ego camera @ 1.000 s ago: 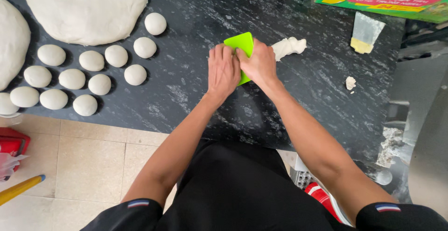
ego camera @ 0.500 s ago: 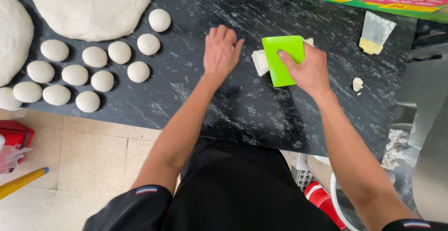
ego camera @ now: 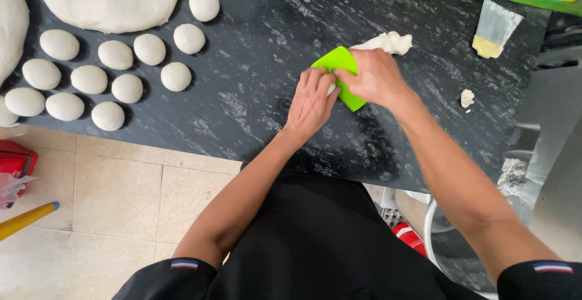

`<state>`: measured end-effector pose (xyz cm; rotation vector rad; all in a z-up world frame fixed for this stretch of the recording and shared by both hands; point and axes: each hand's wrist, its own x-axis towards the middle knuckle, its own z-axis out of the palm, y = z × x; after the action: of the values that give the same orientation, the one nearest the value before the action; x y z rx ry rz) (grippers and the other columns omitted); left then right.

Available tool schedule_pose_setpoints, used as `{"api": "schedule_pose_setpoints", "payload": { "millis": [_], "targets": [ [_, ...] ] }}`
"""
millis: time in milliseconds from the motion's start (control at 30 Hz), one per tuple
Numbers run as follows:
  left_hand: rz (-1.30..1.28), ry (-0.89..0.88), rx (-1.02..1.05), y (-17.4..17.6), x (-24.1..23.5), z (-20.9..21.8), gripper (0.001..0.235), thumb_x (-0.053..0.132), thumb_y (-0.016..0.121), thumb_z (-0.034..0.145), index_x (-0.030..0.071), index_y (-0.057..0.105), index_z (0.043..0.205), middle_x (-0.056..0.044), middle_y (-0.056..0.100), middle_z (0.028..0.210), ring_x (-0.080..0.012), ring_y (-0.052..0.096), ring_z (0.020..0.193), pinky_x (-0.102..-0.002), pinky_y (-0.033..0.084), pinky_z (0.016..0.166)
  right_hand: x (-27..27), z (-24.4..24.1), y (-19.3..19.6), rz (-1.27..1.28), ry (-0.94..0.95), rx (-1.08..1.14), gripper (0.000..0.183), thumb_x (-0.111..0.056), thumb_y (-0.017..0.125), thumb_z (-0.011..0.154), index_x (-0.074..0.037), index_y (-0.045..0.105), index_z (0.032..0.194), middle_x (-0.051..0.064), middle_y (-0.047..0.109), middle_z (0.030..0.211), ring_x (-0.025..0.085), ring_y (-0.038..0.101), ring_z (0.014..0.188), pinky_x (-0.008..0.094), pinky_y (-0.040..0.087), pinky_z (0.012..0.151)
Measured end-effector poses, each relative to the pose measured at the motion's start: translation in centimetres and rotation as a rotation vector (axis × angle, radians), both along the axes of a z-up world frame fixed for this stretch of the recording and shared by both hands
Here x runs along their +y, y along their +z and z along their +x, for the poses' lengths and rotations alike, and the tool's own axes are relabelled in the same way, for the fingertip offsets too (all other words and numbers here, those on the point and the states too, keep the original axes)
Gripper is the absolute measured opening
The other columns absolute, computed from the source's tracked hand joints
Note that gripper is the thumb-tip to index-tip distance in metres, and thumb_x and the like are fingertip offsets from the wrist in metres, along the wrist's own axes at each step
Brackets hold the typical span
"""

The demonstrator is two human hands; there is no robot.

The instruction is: The person weighs a large mass of dough on a scale, then uses a green plastic scraper to cut the dough into smaller pieces. They roll these pieces into uniform balls by hand and arrange them in rows on the countertop.

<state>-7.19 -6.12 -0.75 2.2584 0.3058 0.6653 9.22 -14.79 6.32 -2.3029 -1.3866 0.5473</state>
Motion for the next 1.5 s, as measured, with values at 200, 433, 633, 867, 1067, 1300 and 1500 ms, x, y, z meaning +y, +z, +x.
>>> {"api": "schedule_pose_setpoints", "payload": {
  "millis": [200,433,633,867,1067,1300,1500],
  "targets": [
    [0.246,0.106,0.168,0.7,3.2,-4.1,0.025,0.019,0.077,0.090,0.005,0.064,0.106,-0.018,0.058,0.113,-0.0384,0.056,0.111,-0.048,0.046,0.094,1.9,-5.7,-2.6,0.255,-0.310,0.283,0.023,-0.025,0.073,0.091,-0.007,0.074,0.105,0.016,0.075,0.089,0.033,0.075,0.082,0.041,0.056,0.074],
    [0.208,0.121,0.074,-0.1,2.2,2.4,0.018,0.017,0.073,0.094,0.006,0.062,0.103,-0.011,0.059,0.112,-0.0332,0.058,0.112,-0.045,0.046,0.098,-0.6,-0.4,-0.2,0.420,-0.525,0.152,0.022,-0.022,0.075,0.096,-0.004,0.074,0.109,0.012,0.079,0.094,0.024,0.078,0.082,0.036,0.058,0.075],
    [0.293,0.103,0.074,0.3,8.2,-1.6,0.025,0.018,0.079,0.087,0.005,0.062,0.098,-0.014,0.055,0.100,-0.0364,0.053,0.097,-0.047,0.043,0.081,-1.7,0.8,0.1,0.393,-0.482,0.114,0.023,-0.022,0.076,0.096,-0.004,0.075,0.110,0.014,0.078,0.096,0.026,0.077,0.084,0.037,0.057,0.076],
    [0.270,0.185,-0.021,-1.1,4.8,2.2,0.023,0.020,0.078,0.088,0.011,0.059,0.096,-0.009,0.057,0.110,-0.0324,0.055,0.111,-0.046,0.046,0.095,-2.4,0.5,-0.1,0.355,-0.506,0.187,0.026,-0.025,0.077,0.095,-0.004,0.074,0.110,0.012,0.078,0.096,0.023,0.078,0.085,0.035,0.058,0.077],
    [0.257,0.254,0.122,-0.8,11.9,-1.8,0.025,0.019,0.081,0.088,0.004,0.064,0.099,-0.015,0.056,0.103,-0.0371,0.054,0.098,-0.048,0.043,0.082,-2.1,0.4,0.4,0.404,-0.464,0.168,0.026,-0.024,0.076,0.096,-0.004,0.075,0.112,0.011,0.079,0.101,0.021,0.078,0.090,0.034,0.058,0.080],
    [0.075,0.139,-0.107,0.0,7.2,0.0,0.025,0.010,0.081,0.085,0.006,0.059,0.097,-0.014,0.062,0.111,-0.0385,0.059,0.115,-0.047,0.046,0.101,-1.1,-0.2,0.4,0.330,-0.477,0.203,0.028,-0.027,0.077,0.094,-0.003,0.075,0.109,0.011,0.078,0.097,0.021,0.076,0.086,0.034,0.057,0.078],
    [-0.260,0.168,0.106,4.2,12.0,-5.0,0.052,0.016,0.083,0.082,0.002,0.062,0.128,-0.017,0.063,0.114,-0.0375,0.064,0.107,-0.045,0.052,0.093,-0.8,-0.6,0.4,0.308,-0.476,0.192,0.029,-0.028,0.078,0.093,-0.003,0.076,0.108,0.012,0.078,0.096,0.022,0.075,0.084,0.035,0.056,0.076]
  ]
}}
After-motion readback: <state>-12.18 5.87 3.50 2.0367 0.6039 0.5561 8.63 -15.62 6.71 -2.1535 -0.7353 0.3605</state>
